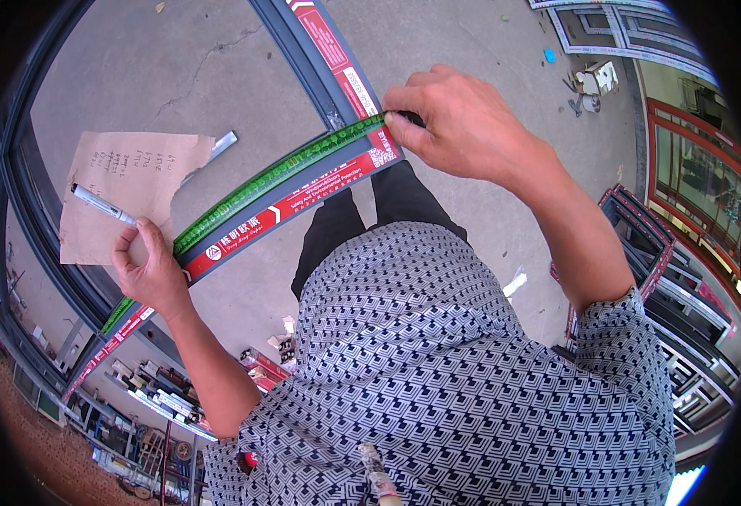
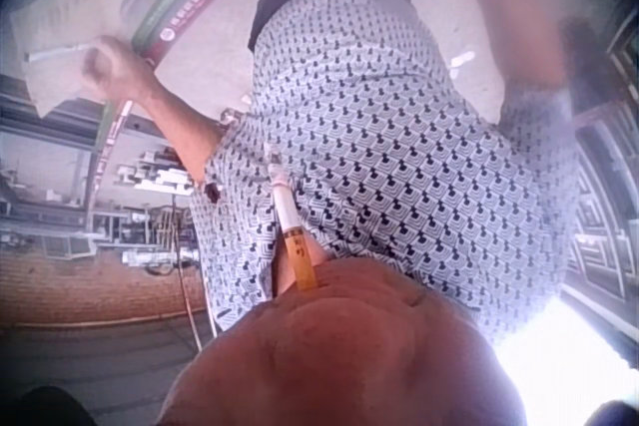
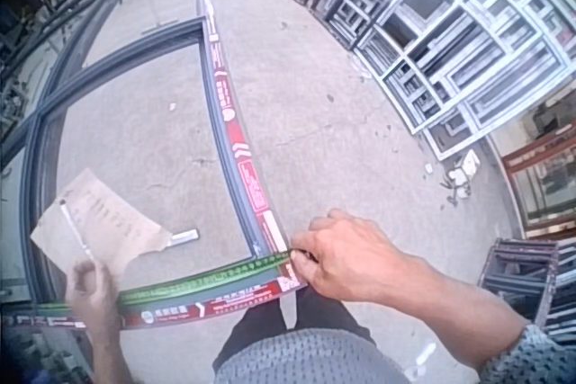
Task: The person measures various sections of a large metal window frame using a tape measure and a marker. They record the measurements on a piece of cardboard and briefly check a smartphone. The person is standing in a workshop environment filled with metal profiles.
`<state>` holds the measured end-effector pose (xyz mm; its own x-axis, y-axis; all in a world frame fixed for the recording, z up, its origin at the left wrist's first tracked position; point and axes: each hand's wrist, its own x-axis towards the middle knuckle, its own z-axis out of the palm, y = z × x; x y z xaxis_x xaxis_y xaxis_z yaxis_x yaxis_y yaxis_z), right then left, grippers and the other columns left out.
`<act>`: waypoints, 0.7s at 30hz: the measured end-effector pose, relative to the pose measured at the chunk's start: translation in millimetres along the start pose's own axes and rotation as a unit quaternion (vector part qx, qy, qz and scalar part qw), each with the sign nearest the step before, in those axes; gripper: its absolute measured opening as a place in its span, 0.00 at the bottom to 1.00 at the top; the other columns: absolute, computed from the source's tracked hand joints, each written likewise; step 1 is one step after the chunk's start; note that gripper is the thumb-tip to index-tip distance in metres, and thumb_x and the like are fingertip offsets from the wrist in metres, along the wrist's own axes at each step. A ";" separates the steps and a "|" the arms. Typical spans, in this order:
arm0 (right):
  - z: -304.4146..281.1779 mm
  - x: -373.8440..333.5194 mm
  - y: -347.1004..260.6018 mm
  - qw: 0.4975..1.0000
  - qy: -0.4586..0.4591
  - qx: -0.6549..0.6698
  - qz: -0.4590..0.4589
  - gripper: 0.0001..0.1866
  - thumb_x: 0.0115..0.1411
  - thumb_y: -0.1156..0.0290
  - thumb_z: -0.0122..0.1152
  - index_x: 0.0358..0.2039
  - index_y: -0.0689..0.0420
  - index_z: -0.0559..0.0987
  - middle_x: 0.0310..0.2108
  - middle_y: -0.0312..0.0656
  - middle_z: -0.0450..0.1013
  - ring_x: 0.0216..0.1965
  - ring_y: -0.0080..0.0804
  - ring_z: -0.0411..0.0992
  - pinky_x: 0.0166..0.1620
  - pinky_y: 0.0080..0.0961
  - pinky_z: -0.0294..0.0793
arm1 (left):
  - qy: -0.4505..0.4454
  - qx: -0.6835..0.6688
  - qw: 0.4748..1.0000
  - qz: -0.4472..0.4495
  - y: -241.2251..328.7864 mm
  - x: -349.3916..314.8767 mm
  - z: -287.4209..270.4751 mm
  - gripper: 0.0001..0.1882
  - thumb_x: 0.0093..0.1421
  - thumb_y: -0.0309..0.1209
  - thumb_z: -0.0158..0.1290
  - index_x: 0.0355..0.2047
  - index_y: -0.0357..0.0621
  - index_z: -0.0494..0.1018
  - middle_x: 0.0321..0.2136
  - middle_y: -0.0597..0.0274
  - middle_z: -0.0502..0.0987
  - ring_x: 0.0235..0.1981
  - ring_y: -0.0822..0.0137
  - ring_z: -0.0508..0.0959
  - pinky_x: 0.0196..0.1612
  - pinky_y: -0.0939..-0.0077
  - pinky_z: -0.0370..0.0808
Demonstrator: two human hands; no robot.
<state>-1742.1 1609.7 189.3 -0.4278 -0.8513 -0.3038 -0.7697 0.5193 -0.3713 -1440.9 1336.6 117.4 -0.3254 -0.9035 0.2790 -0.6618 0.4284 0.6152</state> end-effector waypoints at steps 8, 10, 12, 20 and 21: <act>-1.6 -0.5 -0.2 1.000 -0.007 0.000 0.002 0.13 0.64 0.63 0.55 0.41 0.54 0.84 0.34 0.50 0.78 0.42 0.50 0.76 0.47 0.48 0.77 | -0.011 -0.026 0.999 -0.040 5.4 -1.1 -1.3 0.15 0.62 0.36 0.66 0.37 0.36 0.78 0.31 0.63 0.81 0.31 0.78 0.76 0.37 0.82 0.75; -1.8 -0.5 -0.9 1.000 -0.011 -0.002 0.009 0.13 0.64 0.63 0.55 0.41 0.54 0.84 0.34 0.50 0.78 0.42 0.50 0.76 0.47 0.48 0.77 | -0.006 -0.027 0.999 -0.017 4.1 -0.5 -0.5 0.15 0.62 0.37 0.66 0.37 0.36 0.78 0.30 0.65 0.80 0.29 0.80 0.74 0.33 0.85 0.74; -3.0 -0.9 -0.9 1.000 -0.013 -0.002 0.011 0.13 0.64 0.63 0.55 0.41 0.54 0.84 0.34 0.49 0.78 0.42 0.49 0.76 0.47 0.47 0.77 | -0.003 -0.010 1.000 -0.013 5.6 -0.1 -0.4 0.15 0.62 0.37 0.66 0.37 0.36 0.79 0.30 0.65 0.80 0.29 0.79 0.75 0.35 0.84 0.74; -4.1 -1.2 -1.1 1.000 -0.018 -0.002 0.010 0.13 0.65 0.63 0.55 0.43 0.53 0.84 0.34 0.49 0.79 0.43 0.48 0.76 0.48 0.47 0.77 | -0.011 -0.014 0.999 -0.027 10.4 -0.9 -2.2 0.16 0.62 0.38 0.66 0.37 0.35 0.79 0.31 0.63 0.81 0.31 0.78 0.76 0.37 0.83 0.75; -4.5 -1.0 -1.7 1.000 -0.019 -0.003 0.010 0.13 0.65 0.63 0.55 0.43 0.53 0.84 0.34 0.49 0.79 0.43 0.48 0.76 0.48 0.47 0.77 | -0.011 -0.012 1.000 -0.026 10.1 -1.0 -2.7 0.16 0.62 0.38 0.66 0.37 0.35 0.79 0.31 0.63 0.81 0.31 0.78 0.76 0.37 0.83 0.75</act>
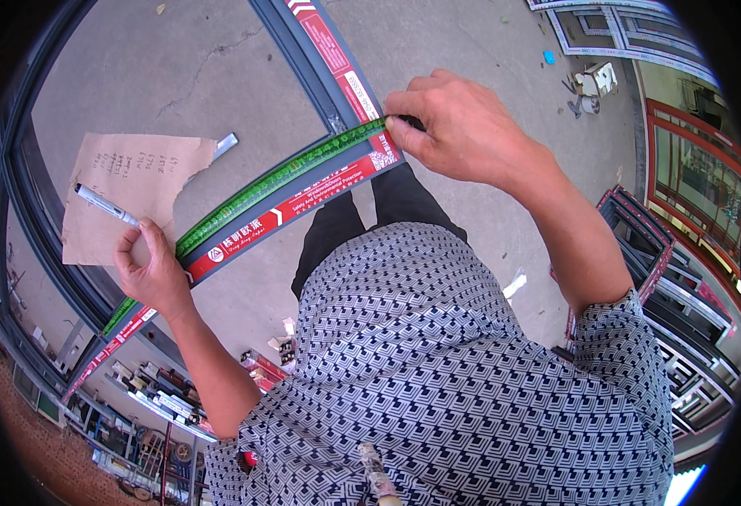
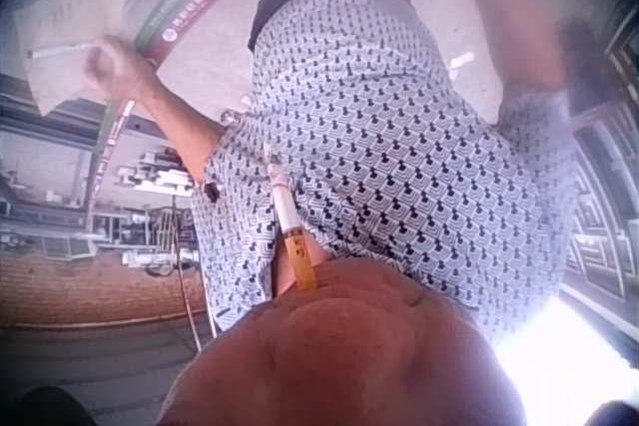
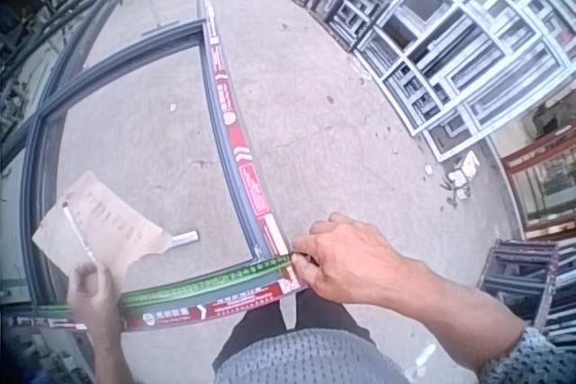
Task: The person measures various sections of a large metal window frame using a tape measure and a marker. They record the measurements on a piece of cardboard and briefly check a smartphone. The person is standing in a workshop environment filled with metal profiles.
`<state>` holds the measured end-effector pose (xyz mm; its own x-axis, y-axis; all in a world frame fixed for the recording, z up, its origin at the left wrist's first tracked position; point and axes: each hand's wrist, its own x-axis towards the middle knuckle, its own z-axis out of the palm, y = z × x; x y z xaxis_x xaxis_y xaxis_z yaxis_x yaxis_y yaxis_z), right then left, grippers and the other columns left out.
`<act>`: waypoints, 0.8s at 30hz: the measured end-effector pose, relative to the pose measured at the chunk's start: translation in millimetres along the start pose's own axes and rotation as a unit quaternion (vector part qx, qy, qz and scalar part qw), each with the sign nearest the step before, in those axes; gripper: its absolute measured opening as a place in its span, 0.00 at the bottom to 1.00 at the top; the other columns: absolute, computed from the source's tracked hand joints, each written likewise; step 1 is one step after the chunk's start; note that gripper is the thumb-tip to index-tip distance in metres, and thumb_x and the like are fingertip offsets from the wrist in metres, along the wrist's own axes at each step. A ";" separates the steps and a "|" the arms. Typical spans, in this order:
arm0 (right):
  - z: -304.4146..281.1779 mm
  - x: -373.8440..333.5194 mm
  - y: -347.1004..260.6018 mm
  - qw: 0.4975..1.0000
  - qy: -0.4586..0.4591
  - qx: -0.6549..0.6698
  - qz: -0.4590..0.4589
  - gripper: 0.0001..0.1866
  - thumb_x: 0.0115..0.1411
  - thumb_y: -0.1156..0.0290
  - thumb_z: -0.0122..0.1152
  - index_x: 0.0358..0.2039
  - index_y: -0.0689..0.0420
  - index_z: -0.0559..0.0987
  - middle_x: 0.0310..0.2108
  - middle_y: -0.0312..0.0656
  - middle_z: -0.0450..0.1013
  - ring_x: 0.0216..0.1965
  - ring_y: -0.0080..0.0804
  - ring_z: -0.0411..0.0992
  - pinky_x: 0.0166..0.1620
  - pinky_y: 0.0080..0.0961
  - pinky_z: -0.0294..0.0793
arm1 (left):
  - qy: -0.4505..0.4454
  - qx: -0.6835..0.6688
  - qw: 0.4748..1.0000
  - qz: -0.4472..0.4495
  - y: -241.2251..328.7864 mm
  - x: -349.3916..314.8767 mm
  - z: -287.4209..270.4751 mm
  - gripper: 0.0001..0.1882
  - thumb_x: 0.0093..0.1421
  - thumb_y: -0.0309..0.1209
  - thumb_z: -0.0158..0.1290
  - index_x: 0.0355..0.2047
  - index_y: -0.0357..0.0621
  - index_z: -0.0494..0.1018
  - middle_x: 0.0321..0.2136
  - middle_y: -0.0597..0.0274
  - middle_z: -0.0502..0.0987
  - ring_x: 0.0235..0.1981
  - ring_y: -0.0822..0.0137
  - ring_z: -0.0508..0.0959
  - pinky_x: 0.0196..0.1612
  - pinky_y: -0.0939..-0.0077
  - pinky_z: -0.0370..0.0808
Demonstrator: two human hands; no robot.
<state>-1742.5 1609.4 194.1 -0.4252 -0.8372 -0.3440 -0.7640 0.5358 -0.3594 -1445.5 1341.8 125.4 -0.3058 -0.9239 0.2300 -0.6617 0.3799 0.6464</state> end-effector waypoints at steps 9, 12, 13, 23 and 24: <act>-0.4 0.4 0.1 1.000 -0.005 -0.003 -0.002 0.14 0.65 0.63 0.55 0.44 0.53 0.84 0.34 0.49 0.79 0.44 0.48 0.76 0.48 0.47 0.77 | 0.001 -0.006 1.000 0.006 -0.5 0.2 0.7 0.16 0.62 0.38 0.66 0.37 0.35 0.79 0.31 0.63 0.81 0.31 0.78 0.76 0.37 0.82 0.75; 0.3 1.0 0.2 1.000 -0.004 -0.001 -0.002 0.14 0.65 0.63 0.55 0.43 0.53 0.84 0.34 0.49 0.79 0.43 0.48 0.77 0.48 0.47 0.77 | 0.004 -0.006 1.000 0.000 -2.0 0.3 0.9 0.16 0.62 0.37 0.66 0.37 0.35 0.79 0.31 0.63 0.81 0.31 0.78 0.76 0.37 0.82 0.75; 0.7 1.0 0.4 1.000 -0.004 -0.001 -0.001 0.14 0.65 0.63 0.54 0.43 0.53 0.84 0.33 0.49 0.79 0.43 0.48 0.77 0.48 0.47 0.77 | 0.005 -0.003 1.000 -0.001 -2.1 0.1 1.0 0.16 0.62 0.37 0.66 0.37 0.35 0.79 0.31 0.63 0.81 0.31 0.78 0.76 0.37 0.82 0.75; 2.3 2.3 -1.0 1.000 0.006 0.001 -0.007 0.13 0.63 0.64 0.56 0.41 0.54 0.84 0.33 0.50 0.79 0.39 0.49 0.78 0.44 0.48 0.78 | 0.012 0.013 1.000 0.002 -3.6 1.1 -0.1 0.16 0.62 0.38 0.66 0.37 0.35 0.79 0.32 0.63 0.81 0.32 0.77 0.76 0.39 0.81 0.74; 2.6 2.2 -0.9 1.000 0.007 0.005 -0.009 0.13 0.63 0.64 0.56 0.41 0.54 0.84 0.32 0.50 0.79 0.39 0.49 0.78 0.43 0.48 0.78 | 0.011 0.018 1.000 -0.005 -2.8 0.8 -0.6 0.15 0.62 0.36 0.66 0.37 0.35 0.78 0.32 0.62 0.81 0.33 0.76 0.76 0.40 0.81 0.74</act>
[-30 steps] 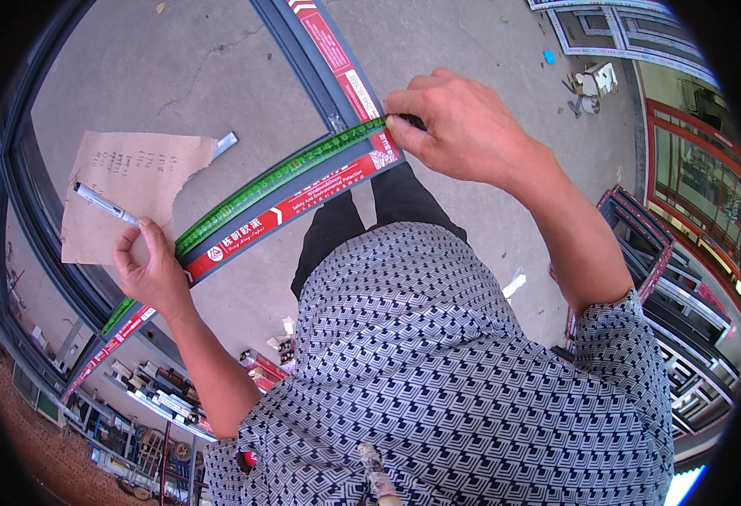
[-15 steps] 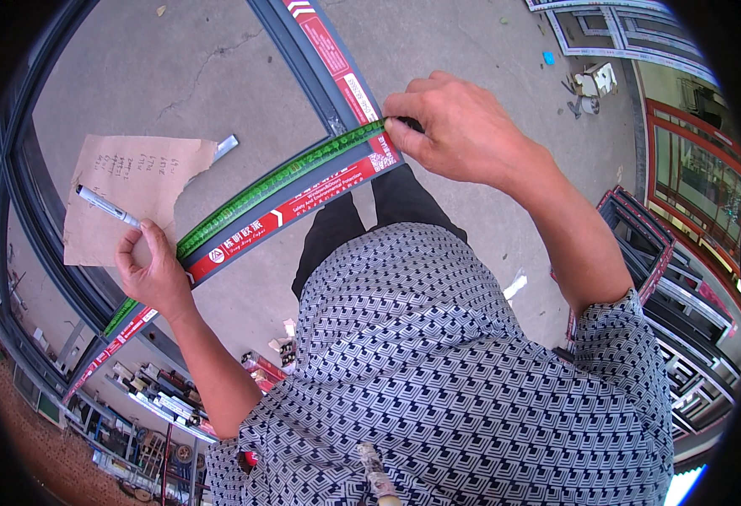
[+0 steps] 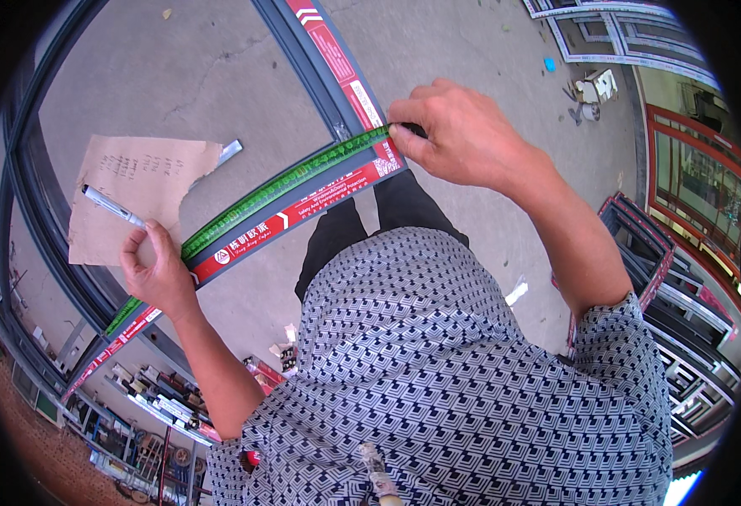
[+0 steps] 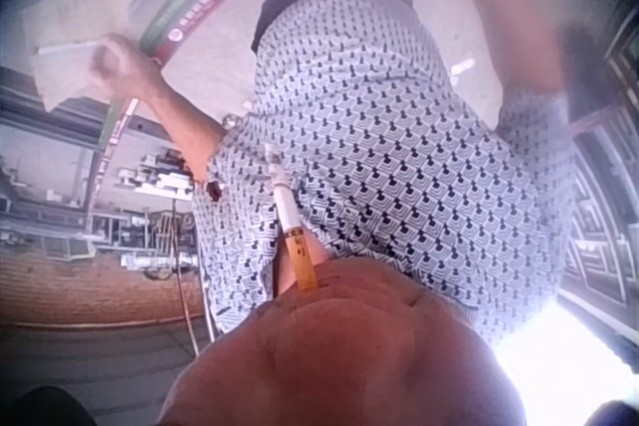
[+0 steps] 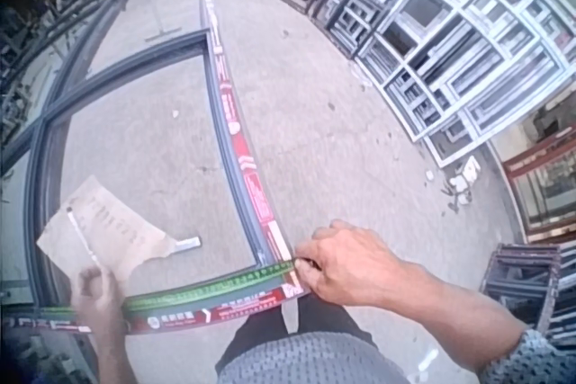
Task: The person measures various sections of a large metal window frame using a tape measure and a marker. They record the measurements on a piece of cardboard and briefly check a smartphone. The person is standing in a workshop environment filled with metal profiles.
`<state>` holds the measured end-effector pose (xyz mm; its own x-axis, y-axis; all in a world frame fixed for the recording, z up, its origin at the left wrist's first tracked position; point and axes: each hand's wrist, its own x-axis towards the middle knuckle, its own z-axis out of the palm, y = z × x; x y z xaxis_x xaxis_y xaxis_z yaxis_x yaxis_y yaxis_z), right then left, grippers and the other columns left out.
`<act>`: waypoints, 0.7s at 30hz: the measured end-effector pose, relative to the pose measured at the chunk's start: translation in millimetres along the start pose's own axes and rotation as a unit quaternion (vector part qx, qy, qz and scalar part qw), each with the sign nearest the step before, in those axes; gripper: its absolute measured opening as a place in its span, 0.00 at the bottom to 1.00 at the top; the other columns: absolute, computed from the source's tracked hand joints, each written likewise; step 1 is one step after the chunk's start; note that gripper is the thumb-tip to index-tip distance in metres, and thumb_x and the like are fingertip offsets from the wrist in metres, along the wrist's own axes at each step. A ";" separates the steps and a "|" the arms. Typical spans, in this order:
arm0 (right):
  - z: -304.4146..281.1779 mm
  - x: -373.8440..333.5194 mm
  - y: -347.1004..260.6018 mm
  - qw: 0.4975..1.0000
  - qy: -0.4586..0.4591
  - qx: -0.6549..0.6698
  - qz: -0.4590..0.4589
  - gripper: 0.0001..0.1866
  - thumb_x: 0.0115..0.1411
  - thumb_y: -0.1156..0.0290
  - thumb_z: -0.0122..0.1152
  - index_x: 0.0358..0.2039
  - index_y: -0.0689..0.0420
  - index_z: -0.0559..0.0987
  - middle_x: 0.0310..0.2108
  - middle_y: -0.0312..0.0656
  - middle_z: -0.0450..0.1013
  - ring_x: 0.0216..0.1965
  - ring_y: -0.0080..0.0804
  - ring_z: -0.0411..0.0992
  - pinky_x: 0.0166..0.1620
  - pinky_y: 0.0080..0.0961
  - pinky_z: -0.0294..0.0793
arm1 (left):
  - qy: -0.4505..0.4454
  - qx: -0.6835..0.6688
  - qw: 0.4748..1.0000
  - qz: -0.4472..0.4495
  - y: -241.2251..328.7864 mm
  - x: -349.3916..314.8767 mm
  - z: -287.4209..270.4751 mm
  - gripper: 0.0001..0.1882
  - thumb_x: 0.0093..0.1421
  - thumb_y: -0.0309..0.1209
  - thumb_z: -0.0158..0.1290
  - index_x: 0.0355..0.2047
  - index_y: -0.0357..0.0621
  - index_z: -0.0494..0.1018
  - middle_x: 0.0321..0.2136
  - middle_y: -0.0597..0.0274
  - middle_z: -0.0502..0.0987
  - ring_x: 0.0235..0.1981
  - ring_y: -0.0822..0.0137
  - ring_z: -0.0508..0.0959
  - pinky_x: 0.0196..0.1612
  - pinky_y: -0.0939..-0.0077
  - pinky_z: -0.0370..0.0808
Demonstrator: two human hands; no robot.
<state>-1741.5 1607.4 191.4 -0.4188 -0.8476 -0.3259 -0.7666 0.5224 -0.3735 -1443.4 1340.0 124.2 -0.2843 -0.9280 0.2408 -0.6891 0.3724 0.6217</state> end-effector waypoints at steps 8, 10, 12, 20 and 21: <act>5.0 6.0 -14.0 1.000 -0.010 0.021 -0.008 0.12 0.62 0.63 0.57 0.40 0.52 0.85 0.32 0.49 0.79 0.40 0.51 0.77 0.42 0.49 0.78 | 0.030 -0.039 0.999 -0.004 -15.0 3.1 -11.7 0.15 0.63 0.36 0.65 0.38 0.34 0.78 0.32 0.63 0.80 0.32 0.76 0.75 0.39 0.81 0.75; 8.0 8.8 -27.7 1.000 -0.005 0.022 -0.017 0.11 0.62 0.63 0.57 0.40 0.51 0.85 0.33 0.49 0.79 0.41 0.52 0.77 0.42 0.49 0.78 | 0.059 -0.047 0.997 -0.006 -26.7 6.7 -23.0 0.14 0.63 0.34 0.65 0.37 0.34 0.78 0.32 0.63 0.80 0.32 0.75 0.75 0.39 0.81 0.75; 13.7 11.3 -36.0 0.999 0.006 0.040 -0.032 0.11 0.62 0.63 0.57 0.38 0.52 0.84 0.33 0.49 0.78 0.41 0.52 0.76 0.42 0.50 0.77 | 0.100 -0.059 0.993 -0.026 -29.4 4.5 -36.4 0.13 0.63 0.32 0.64 0.37 0.33 0.77 0.32 0.61 0.79 0.33 0.74 0.75 0.39 0.79 0.75; -0.9 43.1 -94.4 0.992 0.026 0.063 -0.105 0.11 0.62 0.63 0.57 0.34 0.56 0.81 0.29 0.48 0.76 0.38 0.54 0.74 0.41 0.50 0.75 | 0.306 -0.102 0.941 -0.100 -23.9 11.5 -112.1 0.13 0.65 0.32 0.62 0.39 0.32 0.76 0.36 0.60 0.78 0.36 0.72 0.74 0.42 0.77 0.76; -3.3 45.1 -99.6 0.992 0.029 0.060 -0.109 0.11 0.62 0.63 0.57 0.34 0.57 0.81 0.29 0.48 0.76 0.37 0.54 0.74 0.41 0.50 0.75 | 0.324 -0.109 0.934 -0.105 -24.5 9.1 -118.5 0.14 0.66 0.33 0.62 0.41 0.32 0.76 0.37 0.58 0.78 0.36 0.72 0.75 0.42 0.77 0.77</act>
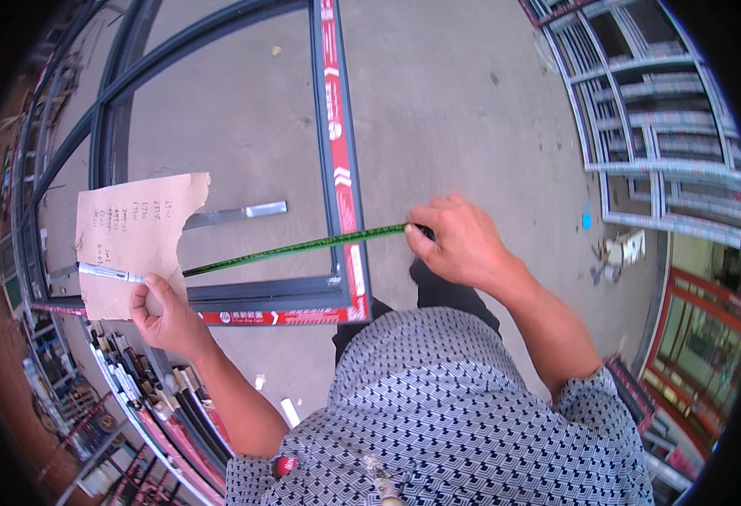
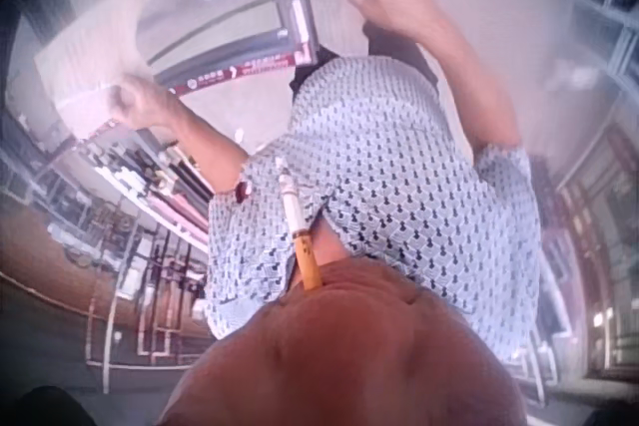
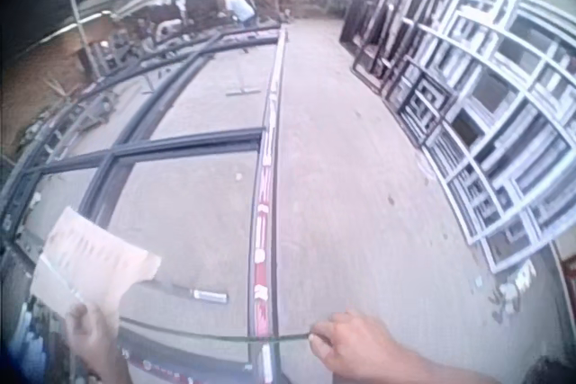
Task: The person measures various sections of a large metal window frame using a tape measure and a marker. They record the measurements on a piece of cardboard and briefly check a smartphone. The person is standing in a workshop environment filled with metal profiles.
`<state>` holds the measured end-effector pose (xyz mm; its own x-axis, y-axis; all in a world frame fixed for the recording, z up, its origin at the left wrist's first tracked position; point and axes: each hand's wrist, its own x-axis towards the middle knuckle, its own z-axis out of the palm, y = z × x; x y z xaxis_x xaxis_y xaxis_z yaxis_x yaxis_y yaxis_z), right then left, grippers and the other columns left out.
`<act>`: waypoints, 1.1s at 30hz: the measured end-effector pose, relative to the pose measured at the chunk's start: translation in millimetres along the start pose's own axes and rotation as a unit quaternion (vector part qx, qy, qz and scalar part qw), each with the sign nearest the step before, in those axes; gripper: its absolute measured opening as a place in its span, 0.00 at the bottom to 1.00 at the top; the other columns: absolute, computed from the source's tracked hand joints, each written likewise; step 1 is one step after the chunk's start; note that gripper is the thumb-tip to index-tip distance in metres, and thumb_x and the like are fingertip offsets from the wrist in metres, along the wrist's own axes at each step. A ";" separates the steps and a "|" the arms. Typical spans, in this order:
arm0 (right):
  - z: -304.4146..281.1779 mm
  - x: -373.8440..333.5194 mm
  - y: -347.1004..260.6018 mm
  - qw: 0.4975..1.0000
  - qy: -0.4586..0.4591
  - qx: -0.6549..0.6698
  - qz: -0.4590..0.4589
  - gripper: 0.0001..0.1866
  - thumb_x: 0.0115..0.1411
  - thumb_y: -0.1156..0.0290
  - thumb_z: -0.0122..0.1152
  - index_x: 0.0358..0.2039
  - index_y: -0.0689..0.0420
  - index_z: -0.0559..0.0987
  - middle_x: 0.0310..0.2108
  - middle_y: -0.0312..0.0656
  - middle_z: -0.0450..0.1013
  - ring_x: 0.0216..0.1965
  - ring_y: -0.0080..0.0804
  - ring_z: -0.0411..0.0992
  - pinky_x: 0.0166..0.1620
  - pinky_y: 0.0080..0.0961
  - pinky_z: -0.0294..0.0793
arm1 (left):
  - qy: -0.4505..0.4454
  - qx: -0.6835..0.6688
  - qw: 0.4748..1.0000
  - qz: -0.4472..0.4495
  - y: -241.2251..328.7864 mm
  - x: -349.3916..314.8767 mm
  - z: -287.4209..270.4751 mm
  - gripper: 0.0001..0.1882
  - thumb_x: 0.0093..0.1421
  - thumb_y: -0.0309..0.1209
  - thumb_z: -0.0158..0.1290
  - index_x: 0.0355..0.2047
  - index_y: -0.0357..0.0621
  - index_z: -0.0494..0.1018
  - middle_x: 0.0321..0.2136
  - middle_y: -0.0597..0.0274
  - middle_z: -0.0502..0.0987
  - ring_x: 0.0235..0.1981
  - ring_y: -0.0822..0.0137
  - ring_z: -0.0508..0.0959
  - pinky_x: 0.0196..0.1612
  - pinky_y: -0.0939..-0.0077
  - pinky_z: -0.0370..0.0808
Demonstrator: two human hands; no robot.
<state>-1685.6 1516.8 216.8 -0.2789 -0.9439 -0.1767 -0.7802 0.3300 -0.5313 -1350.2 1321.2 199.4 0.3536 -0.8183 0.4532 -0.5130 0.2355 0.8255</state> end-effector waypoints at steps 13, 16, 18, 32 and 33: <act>-32.2 33.2 4.6 0.996 0.075 0.012 0.047 0.14 0.61 0.61 0.58 0.34 0.59 0.81 0.29 0.51 0.78 0.34 0.54 0.76 0.38 0.46 0.74 | 0.112 -0.208 0.962 -0.136 -54.0 3.4 -35.1 0.13 0.68 0.34 0.59 0.42 0.35 0.74 0.39 0.59 0.78 0.38 0.73 0.75 0.43 0.78 0.75; -38.0 53.9 -0.1 0.993 0.111 0.021 0.038 0.13 0.61 0.62 0.58 0.34 0.59 0.81 0.27 0.52 0.77 0.31 0.52 0.76 0.35 0.43 0.73 | 0.138 -0.167 0.965 -0.149 -85.8 5.0 -39.3 0.11 0.68 0.33 0.59 0.41 0.36 0.74 0.38 0.61 0.78 0.36 0.74 0.75 0.41 0.80 0.75; -50.5 71.9 -0.7 0.993 0.109 0.025 0.046 0.13 0.61 0.63 0.58 0.34 0.60 0.81 0.26 0.51 0.76 0.29 0.50 0.75 0.34 0.41 0.72 | 0.138 -0.170 0.961 -0.169 -94.1 2.3 -24.5 0.11 0.68 0.33 0.59 0.41 0.37 0.74 0.37 0.62 0.78 0.35 0.76 0.75 0.40 0.81 0.74; -61.5 301.3 -40.8 0.997 0.078 -0.020 -0.005 0.13 0.64 0.63 0.58 0.35 0.62 0.81 0.22 0.51 0.73 0.24 0.42 0.72 0.32 0.39 0.70 | 0.112 -0.197 0.920 -0.320 -85.2 63.6 140.6 0.13 0.63 0.33 0.64 0.38 0.35 0.76 0.34 0.65 0.78 0.35 0.77 0.74 0.41 0.81 0.73; -61.9 314.9 -49.0 0.997 0.075 -0.020 0.002 0.13 0.63 0.63 0.58 0.35 0.62 0.81 0.23 0.53 0.74 0.25 0.47 0.73 0.32 0.41 0.71 | 0.109 -0.194 0.920 -0.322 -85.8 68.6 148.1 0.13 0.63 0.33 0.64 0.37 0.35 0.76 0.34 0.65 0.78 0.35 0.77 0.74 0.40 0.81 0.73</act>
<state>-1769.8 1204.0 238.5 -0.3604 -0.9314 -0.0504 -0.7997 0.3363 -0.4974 -1397.7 1167.2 109.9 0.6575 -0.7385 -0.1494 0.1598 -0.0570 0.9855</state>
